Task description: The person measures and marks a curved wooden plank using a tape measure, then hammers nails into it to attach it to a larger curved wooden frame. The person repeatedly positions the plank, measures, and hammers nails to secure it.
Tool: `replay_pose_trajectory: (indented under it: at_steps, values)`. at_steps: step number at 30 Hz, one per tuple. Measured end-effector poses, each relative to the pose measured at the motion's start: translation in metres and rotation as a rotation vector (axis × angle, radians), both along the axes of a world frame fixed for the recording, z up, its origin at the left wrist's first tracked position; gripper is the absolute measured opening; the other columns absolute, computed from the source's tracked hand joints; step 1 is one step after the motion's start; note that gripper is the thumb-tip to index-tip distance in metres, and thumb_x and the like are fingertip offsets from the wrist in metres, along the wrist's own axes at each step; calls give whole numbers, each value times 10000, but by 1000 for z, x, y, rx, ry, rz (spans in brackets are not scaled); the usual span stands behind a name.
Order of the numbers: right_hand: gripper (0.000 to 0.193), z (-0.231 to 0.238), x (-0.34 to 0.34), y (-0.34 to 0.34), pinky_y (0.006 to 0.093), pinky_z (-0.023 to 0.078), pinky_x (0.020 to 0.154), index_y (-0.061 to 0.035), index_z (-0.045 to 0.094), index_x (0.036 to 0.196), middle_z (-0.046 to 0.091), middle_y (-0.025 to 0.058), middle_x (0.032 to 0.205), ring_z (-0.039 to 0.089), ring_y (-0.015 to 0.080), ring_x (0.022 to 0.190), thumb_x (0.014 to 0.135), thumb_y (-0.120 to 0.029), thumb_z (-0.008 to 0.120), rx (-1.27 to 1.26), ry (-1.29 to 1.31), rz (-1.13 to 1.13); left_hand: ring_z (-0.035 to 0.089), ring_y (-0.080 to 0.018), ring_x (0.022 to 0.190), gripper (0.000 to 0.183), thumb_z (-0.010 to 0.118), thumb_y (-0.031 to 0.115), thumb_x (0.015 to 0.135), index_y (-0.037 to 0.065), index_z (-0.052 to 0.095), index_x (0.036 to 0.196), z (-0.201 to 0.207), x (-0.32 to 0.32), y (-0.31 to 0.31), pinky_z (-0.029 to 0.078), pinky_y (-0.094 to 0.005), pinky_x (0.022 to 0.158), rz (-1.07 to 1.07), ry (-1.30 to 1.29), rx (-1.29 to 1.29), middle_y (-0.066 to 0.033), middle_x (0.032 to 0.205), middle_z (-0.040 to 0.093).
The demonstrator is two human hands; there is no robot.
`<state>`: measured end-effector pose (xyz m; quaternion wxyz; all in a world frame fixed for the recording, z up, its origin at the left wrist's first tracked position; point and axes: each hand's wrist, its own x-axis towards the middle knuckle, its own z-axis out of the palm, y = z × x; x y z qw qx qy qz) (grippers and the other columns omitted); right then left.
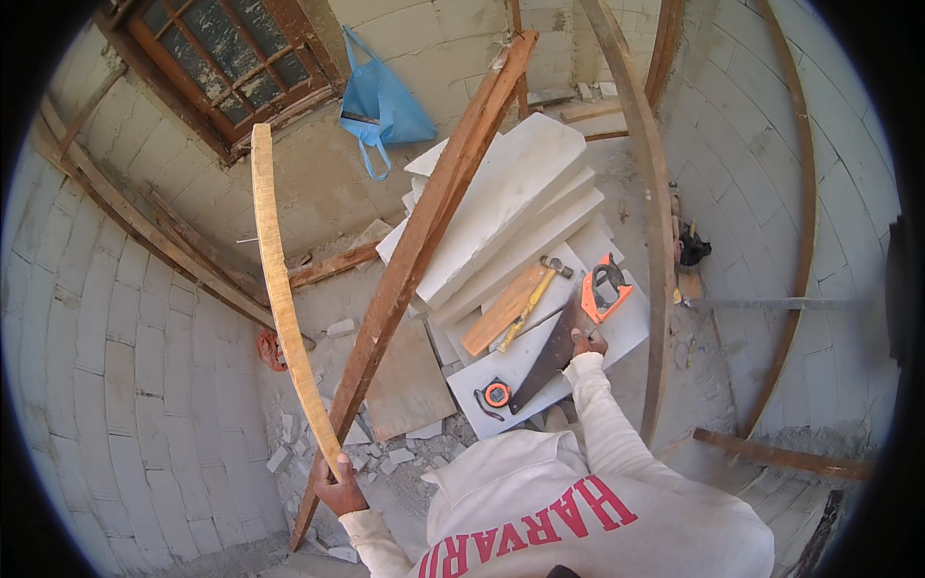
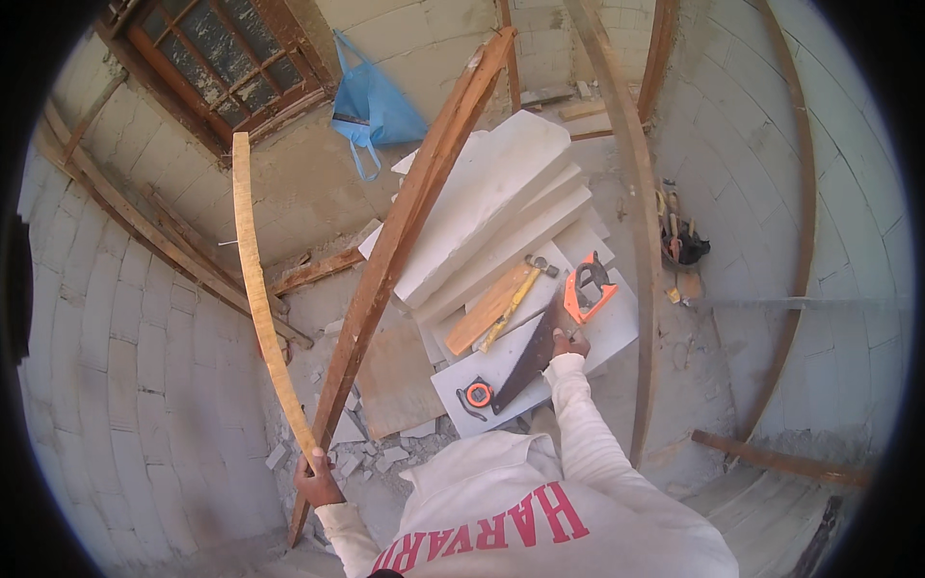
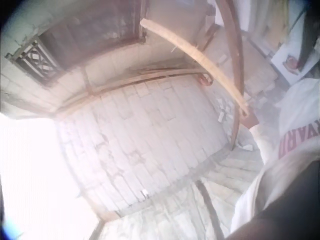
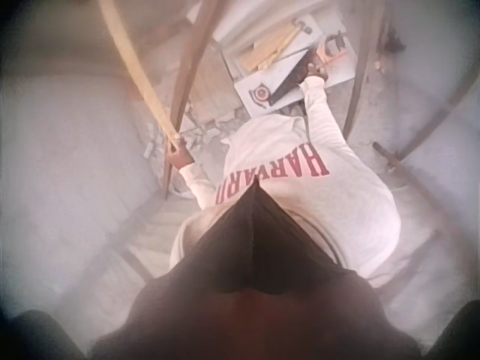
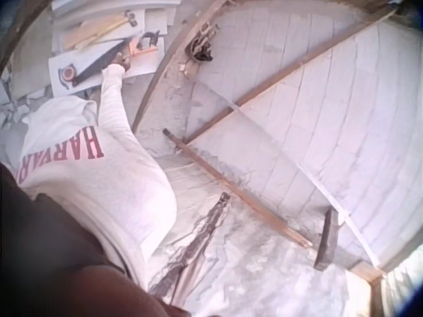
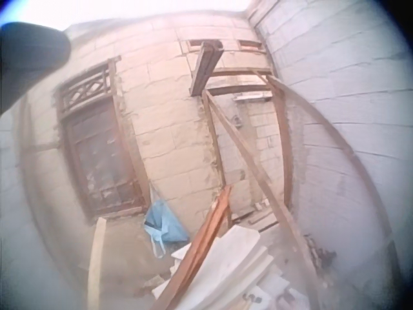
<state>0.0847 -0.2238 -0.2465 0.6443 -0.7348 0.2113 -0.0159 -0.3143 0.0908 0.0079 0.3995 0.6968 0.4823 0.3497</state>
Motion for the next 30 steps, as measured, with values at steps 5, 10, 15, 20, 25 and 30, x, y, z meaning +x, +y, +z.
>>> replay_pose_trajectory:
  at_steps: [5, 10, 15, 20, 25, 30]
  values:
    - [313, 20, 50, 29, 322, 557, 830, 18, 785, 1147, 784, 59, 982, 697, 150, 870, 848, -73, 762, 198, -99, 151, 570, -102, 697, 476, 789, 439, 957, -29, 701, 977, 10, 17, 16, 480, -273, 645, -77, 23, 12, -11, 786, 621]
    - [303, 13, 83, 7, 426, 584, 766, -44, 801, 994, 772, 155, 819, 743, 284, 766, 826, -296, 796, -463, 142, 369, 555, -107, 717, 551, 779, 509, 949, -35, 704, 1000, 3, 36, 28, 459, -282, 641, -169, 36, 34, -13, 810, 615]
    - [320, 22, 42, -42, 426, 600, 932, -49, 803, 1032, 783, 224, 994, 761, 395, 965, 797, -262, 763, -628, 313, 275, 552, -112, 742, 605, 779, 555, 933, -40, 715, 1018, 3, 41, 18, 454, -277, 658, -216, 92, 87, 2, 803, 598]
    - [560, 49, 33, -39, 469, 530, 1073, -118, 651, 1333, 500, 170, 1557, 551, 401, 1373, 832, -307, 815, -965, 360, 560, 570, -108, 757, 533, 849, 450, 893, -42, 739, 1064, -2, 58, 12, 467, -285, 679, -275, 105, 72, -18, 844, 663]
    - [424, 46, 49, -44, 598, 363, 1174, -172, 641, 1413, 428, 101, 1616, 380, 354, 1514, 1002, -277, 618, -1351, -10, 1077, 600, -109, 758, 456, 866, 349, 881, -46, 752, 1079, 4, 90, 17, 500, -288, 699, -275, 119, 64, -29, 859, 702]
    - [357, 53, 67, -62, 636, 314, 1163, -159, 687, 1343, 536, 95, 1526, 429, 311, 1471, 1058, -239, 487, -1658, -104, 1391, 640, -127, 748, 444, 883, 328, 856, -43, 757, 1065, 26, 121, 17, 529, -318, 708, -285, 154, 170, -84, 848, 736]
